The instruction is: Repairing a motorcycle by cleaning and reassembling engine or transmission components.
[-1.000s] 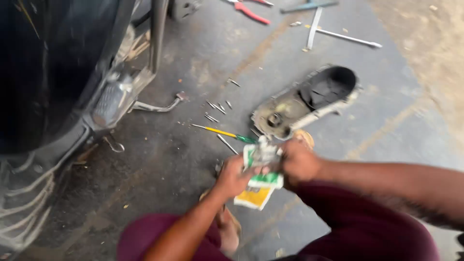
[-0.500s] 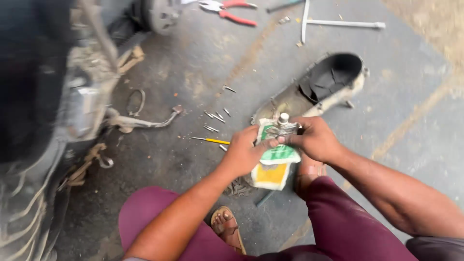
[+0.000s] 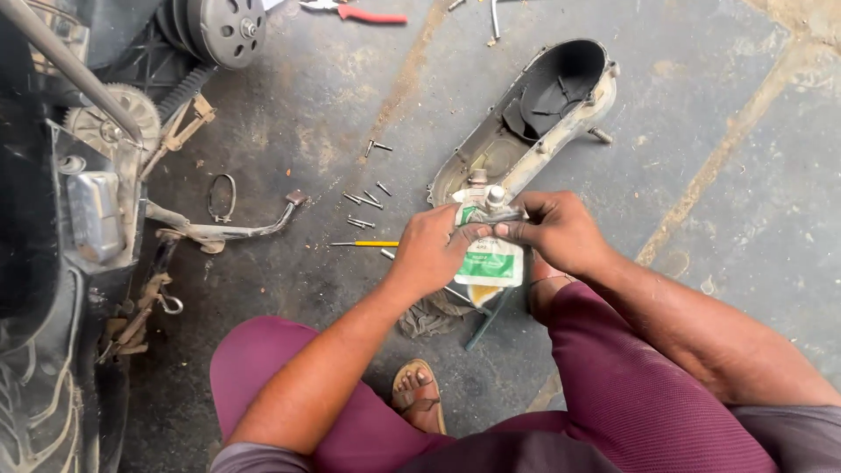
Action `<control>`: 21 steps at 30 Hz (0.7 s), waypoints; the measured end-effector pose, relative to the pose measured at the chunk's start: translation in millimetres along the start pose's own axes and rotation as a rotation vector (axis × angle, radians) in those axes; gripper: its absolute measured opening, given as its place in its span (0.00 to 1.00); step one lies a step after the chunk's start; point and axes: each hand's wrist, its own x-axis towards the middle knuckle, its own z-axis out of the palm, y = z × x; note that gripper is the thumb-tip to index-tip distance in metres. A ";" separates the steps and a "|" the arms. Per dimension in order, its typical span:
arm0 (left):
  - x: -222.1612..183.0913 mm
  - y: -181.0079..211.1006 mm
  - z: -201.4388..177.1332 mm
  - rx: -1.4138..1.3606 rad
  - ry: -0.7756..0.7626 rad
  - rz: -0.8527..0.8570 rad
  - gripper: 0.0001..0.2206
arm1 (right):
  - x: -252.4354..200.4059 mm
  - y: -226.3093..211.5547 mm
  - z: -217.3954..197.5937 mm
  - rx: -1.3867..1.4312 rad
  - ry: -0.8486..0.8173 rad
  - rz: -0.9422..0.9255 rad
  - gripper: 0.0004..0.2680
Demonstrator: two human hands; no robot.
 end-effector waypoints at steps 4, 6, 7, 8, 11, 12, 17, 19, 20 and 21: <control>-1.2 -2.2 5.5 -0.006 0.004 -0.030 0.14 | -10.3 -6.8 2.5 -0.019 0.074 -0.155 0.13; -3.1 -3.8 10.3 -0.113 -0.022 -0.070 0.14 | -11.2 -2.3 -0.3 -0.043 0.084 -0.164 0.13; -4.1 -1.1 8.9 -0.118 -0.030 -0.076 0.14 | -11.0 1.7 -0.3 -0.041 0.083 -0.153 0.13; -3.4 1.8 7.9 -0.186 -0.066 -0.075 0.14 | -10.4 5.2 -1.8 -0.065 0.074 -0.132 0.11; -2.0 2.9 7.3 -0.259 -0.107 -0.060 0.15 | -8.3 18.6 -2.6 -0.056 0.056 -0.135 0.08; -3.4 1.7 5.9 -0.259 -0.109 -0.047 0.15 | -7.6 23.0 -0.2 -0.019 0.044 -0.164 0.07; -7.3 -7.0 0.3 -0.153 -0.006 -0.024 0.14 | -7.3 -7.8 -3.0 -0.093 0.016 -0.269 0.10; -10.6 -9.3 -4.1 -0.142 0.024 -0.038 0.15 | -11.6 -19.3 -3.3 -0.162 0.065 -0.306 0.13; -12.5 -11.2 -4.2 -0.185 0.015 -0.063 0.16 | -11.4 -20.9 -5.8 -0.237 0.079 -0.481 0.14; -14.4 -13.5 -4.4 -0.227 0.007 -0.088 0.17 | -10.7 -22.4 -8.0 -0.311 0.092 -0.656 0.16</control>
